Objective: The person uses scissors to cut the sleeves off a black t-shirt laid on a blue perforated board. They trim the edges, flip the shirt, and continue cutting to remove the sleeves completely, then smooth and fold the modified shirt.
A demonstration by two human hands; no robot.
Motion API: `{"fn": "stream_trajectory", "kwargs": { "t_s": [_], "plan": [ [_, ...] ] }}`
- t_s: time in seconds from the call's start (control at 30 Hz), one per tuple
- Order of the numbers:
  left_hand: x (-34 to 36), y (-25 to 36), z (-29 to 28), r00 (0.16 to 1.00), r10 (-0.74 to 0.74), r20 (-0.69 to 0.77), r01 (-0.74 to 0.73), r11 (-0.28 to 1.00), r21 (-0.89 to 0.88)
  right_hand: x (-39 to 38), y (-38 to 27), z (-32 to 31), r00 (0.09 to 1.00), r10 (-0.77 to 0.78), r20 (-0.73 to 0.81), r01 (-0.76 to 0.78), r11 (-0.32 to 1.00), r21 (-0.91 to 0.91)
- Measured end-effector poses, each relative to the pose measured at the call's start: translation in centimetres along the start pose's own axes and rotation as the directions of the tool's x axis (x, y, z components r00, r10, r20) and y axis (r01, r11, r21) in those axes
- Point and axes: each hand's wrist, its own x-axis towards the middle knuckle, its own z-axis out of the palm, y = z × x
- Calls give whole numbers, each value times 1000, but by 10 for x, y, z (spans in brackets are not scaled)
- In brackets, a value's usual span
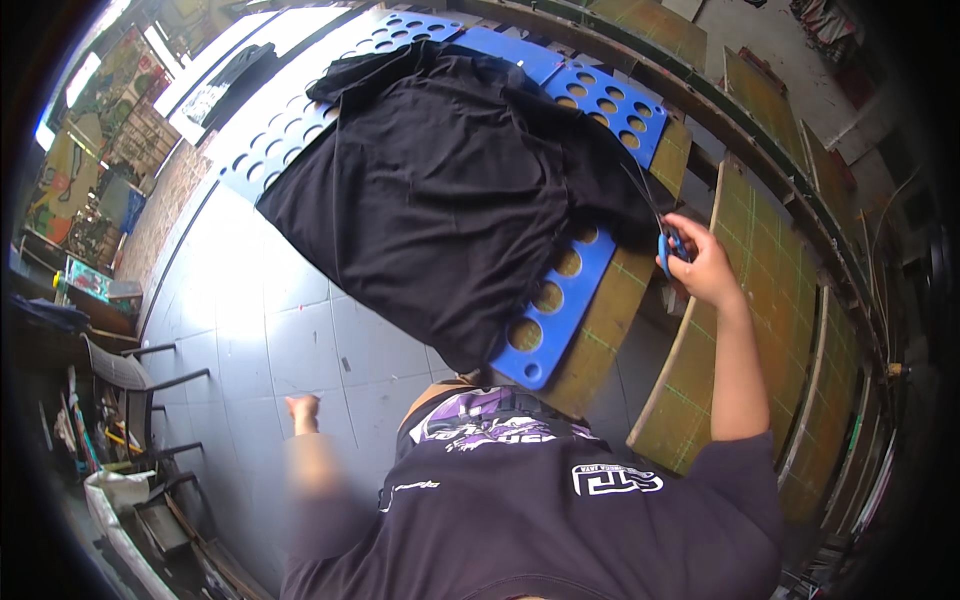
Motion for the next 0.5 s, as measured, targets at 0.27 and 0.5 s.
{"fn": "stream_trajectory", "kwargs": {
  "t_s": [0.27,0.5],
  "plan": [
    [-108,-17,22,947,313,-71,-298,940,166,-105,49,-33,983,73,-170,-121,950,-289],
    [-256,72,21,396,814,-425,-884,463,64,-153,81,-38,954,132,-267,-240,874,-424]
  ]
}}
